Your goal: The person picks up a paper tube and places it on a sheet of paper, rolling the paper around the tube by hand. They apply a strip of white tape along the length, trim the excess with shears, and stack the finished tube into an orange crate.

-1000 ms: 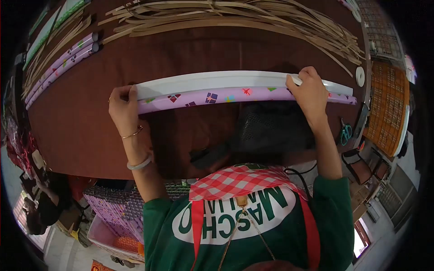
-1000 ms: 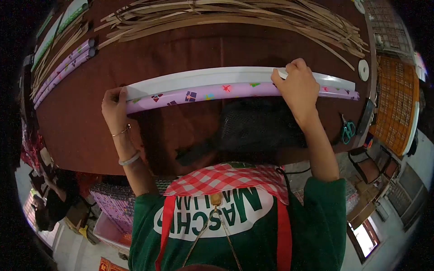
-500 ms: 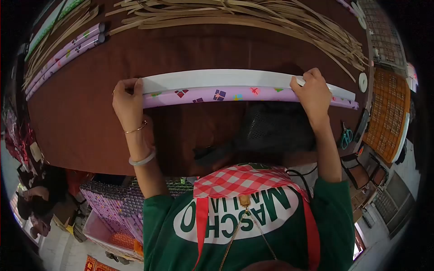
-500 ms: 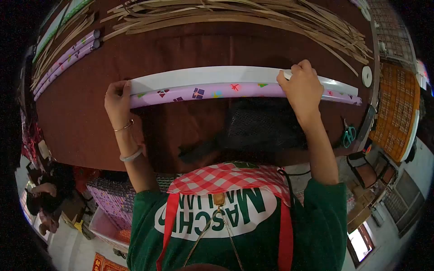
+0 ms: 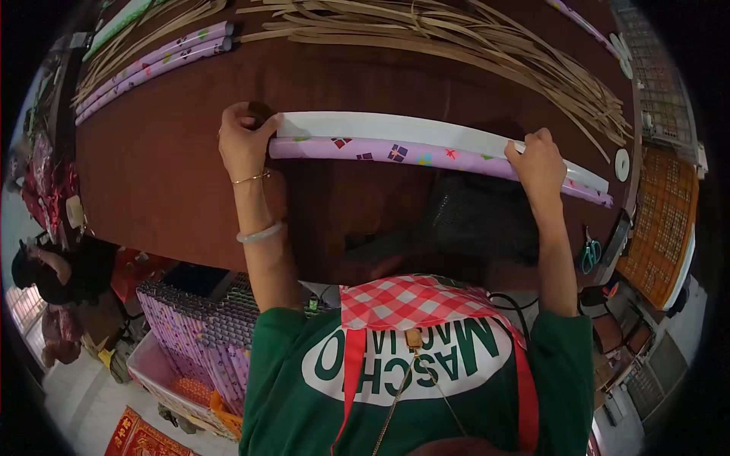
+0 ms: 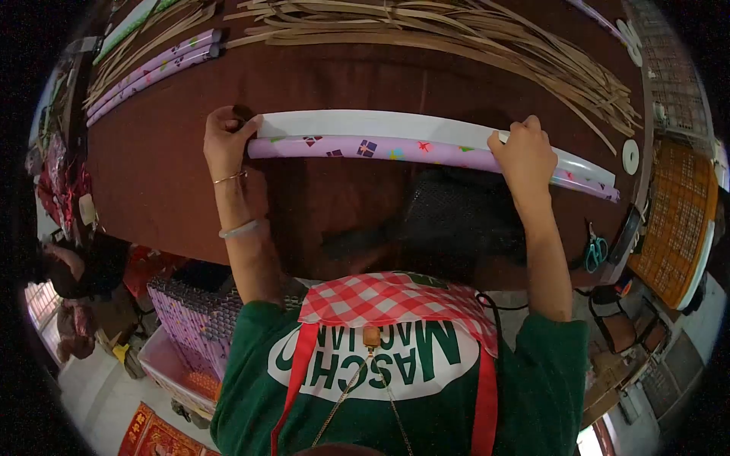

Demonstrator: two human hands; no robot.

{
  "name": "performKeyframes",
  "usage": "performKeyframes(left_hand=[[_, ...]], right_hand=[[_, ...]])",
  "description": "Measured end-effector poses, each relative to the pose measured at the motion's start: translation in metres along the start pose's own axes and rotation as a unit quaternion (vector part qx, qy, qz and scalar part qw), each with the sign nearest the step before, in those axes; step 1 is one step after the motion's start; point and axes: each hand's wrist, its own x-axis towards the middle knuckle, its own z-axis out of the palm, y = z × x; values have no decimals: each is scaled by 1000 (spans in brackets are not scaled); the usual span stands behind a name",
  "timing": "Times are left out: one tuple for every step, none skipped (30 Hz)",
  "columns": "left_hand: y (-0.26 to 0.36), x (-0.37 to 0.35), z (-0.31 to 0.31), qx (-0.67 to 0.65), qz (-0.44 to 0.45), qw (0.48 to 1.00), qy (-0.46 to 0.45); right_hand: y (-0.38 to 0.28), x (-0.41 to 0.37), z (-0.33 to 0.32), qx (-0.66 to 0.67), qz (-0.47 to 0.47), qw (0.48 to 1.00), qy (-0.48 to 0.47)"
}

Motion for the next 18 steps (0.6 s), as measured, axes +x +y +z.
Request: performKeyframes(left_hand=[[1, 1, 0, 1, 2, 1000, 9], [2, 0, 2, 26, 3, 1000, 17], [5, -1, 4, 51, 6, 998, 25], [9, -3, 6, 95, 59, 993, 47], [13, -5, 8, 103, 94, 989, 47], [19, -8, 13, 112, 128, 984, 45], [27, -15, 23, 151, 159, 971, 97], [32, -19, 32, 123, 170, 975, 72], [38, -23, 39, 95, 180, 978, 47], [48, -31, 44, 77, 197, 977, 29], [58, -39, 49, 58, 214, 975, 11], [60, -41, 61, 49, 220, 974, -12], [66, -44, 68, 39, 226, 973, -36], [72, -48, 76, 35, 218, 974, -52], [81, -54, 80, 30, 210, 975, -68], [83, -54, 92, 37, 235, 970, -40], [84, -53, 102, 16, 244, 968, -63], [90, -54, 106, -6, 252, 964, -87]], right_hand=[[1, 1, 2, 5, -5, 1000, 6], [2, 1, 4, 2, -8, 1000, 6], [3, 2, 6, 0, -10, 1000, 6], [2, 3, 5, 7, -12, 1000, 14], [2, 3, 4, 9, -10, 1000, 5], [2, 3, 3, 10, -8, 1000, -5], [2, 3, 2, 16, -10, 1000, 1], [1, 3, 2, 17, -7, 1000, -4], [1, 4, 2, 17, -4, 1000, -10], [1, 4, 2, 22, -5, 1000, -4], [1, 4, 3, 28, -3, 1000, -8], [1, 4, 3, 33, 0, 999, -12], [1, 4, 3, 37, 1, 999, -7], [1, 4, 3, 40, 0, 999, -11], [1, 5, 3, 43, 0, 999, -15], [2, 5, 5, 46, 2, 999, -11], [3, 5, 8, 48, -1, 999, -2], [3, 5, 10, 49, -4, 999, 8]])
